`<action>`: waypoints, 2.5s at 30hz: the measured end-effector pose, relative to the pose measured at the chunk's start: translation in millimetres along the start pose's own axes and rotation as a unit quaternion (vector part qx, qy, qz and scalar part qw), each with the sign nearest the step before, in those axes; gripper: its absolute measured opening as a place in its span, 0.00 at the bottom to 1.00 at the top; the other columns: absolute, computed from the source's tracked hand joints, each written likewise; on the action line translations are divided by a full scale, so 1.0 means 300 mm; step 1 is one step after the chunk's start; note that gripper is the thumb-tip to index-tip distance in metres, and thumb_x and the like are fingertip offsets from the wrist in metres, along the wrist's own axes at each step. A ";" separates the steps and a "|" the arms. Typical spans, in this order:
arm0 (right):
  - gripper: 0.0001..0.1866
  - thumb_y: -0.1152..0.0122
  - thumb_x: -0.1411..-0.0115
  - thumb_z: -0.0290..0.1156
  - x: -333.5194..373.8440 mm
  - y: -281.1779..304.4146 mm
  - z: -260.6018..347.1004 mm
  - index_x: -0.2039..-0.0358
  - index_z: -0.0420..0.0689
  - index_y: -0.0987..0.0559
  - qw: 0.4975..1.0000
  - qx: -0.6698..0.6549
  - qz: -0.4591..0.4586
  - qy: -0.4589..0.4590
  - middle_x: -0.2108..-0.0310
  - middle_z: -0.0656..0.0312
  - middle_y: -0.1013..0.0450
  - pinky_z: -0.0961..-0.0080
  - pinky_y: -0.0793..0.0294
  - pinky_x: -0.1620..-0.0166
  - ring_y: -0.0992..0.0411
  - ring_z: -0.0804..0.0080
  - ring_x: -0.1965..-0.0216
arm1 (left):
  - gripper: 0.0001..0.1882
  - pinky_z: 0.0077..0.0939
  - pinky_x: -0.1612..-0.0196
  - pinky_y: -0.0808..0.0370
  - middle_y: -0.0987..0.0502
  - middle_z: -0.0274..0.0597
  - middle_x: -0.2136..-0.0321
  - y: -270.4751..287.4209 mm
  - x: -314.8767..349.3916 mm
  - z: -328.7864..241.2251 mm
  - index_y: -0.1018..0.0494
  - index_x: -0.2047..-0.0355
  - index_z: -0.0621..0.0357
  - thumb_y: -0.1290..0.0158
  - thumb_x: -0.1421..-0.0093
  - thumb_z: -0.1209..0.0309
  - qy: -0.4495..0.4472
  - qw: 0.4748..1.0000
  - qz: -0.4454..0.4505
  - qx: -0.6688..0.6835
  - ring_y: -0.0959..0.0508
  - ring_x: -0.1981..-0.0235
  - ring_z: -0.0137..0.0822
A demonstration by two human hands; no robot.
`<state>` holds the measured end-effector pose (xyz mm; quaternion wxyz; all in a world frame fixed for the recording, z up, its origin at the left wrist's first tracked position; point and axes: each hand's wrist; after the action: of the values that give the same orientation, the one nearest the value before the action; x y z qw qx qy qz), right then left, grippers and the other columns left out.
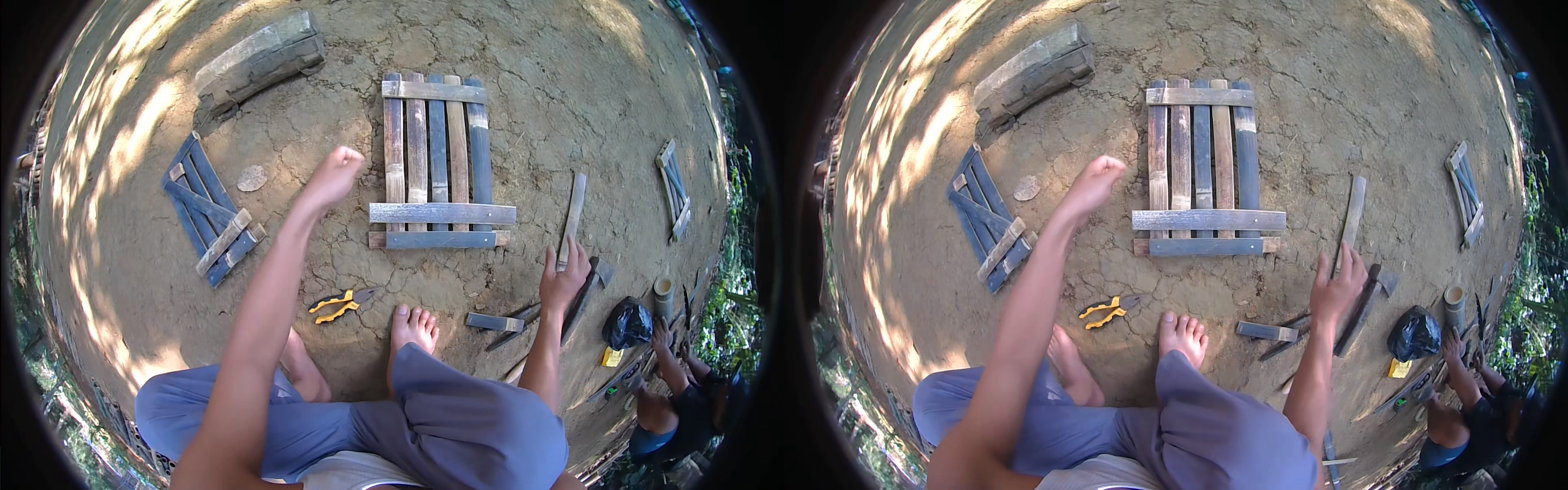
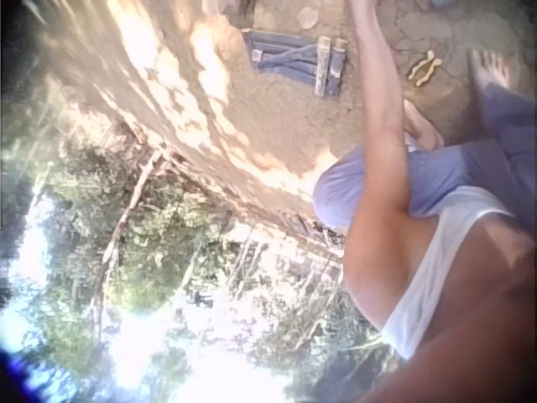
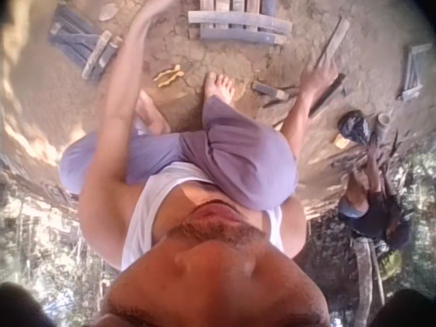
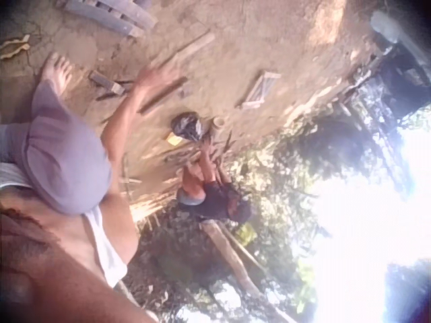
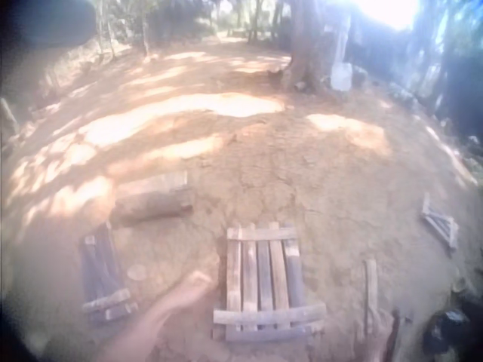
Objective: The person saws a wooden slat with a hand saw, marks it with a knife, and uses an axe to trim the wood.
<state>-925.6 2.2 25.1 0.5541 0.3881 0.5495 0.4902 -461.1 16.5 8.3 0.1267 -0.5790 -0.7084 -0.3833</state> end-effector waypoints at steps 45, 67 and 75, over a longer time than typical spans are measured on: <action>0.15 0.28 0.43 0.38 -0.017 -0.171 0.664 0.54 0.59 0.14 0.930 -0.248 0.115 0.245 0.54 0.71 0.24 0.61 0.41 0.46 0.30 0.65 0.49 | 0.09 0.15 0.69 0.35 0.19 0.33 0.64 -0.070 0.277 0.163 0.27 0.51 0.59 0.51 0.27 0.70 -0.014 0.966 -0.033 0.255 0.34 0.74 0.17; 0.17 0.28 0.45 0.39 -0.020 -0.173 0.663 0.54 0.60 0.14 0.931 -0.250 0.104 0.246 0.55 0.73 0.23 0.62 0.41 0.46 0.30 0.66 0.49 | 0.05 0.28 0.65 0.28 0.19 0.40 0.71 -0.264 0.183 0.136 0.18 0.65 0.61 0.37 0.40 0.73 -0.260 0.949 -0.178 0.028 0.24 0.70 0.35; 0.16 0.27 0.46 0.40 -0.013 -0.180 0.661 0.54 0.60 0.13 0.929 -0.258 0.104 0.243 0.55 0.72 0.24 0.62 0.41 0.46 0.30 0.65 0.48 | 0.06 0.33 0.60 0.24 0.16 0.42 0.66 -0.281 0.197 0.179 0.20 0.64 0.61 0.38 0.42 0.77 -0.352 0.911 -0.209 -0.044 0.21 0.65 0.43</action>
<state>-722.8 8.3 -7.4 0.4311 0.1555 0.4781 0.7492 -542.0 93.2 -24.4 -0.2399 -0.5201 -0.7941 -0.2032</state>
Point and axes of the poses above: each hand's wrist, its own x-axis away from the middle knuckle, its own y-axis out of the back of the hand, z = x × y
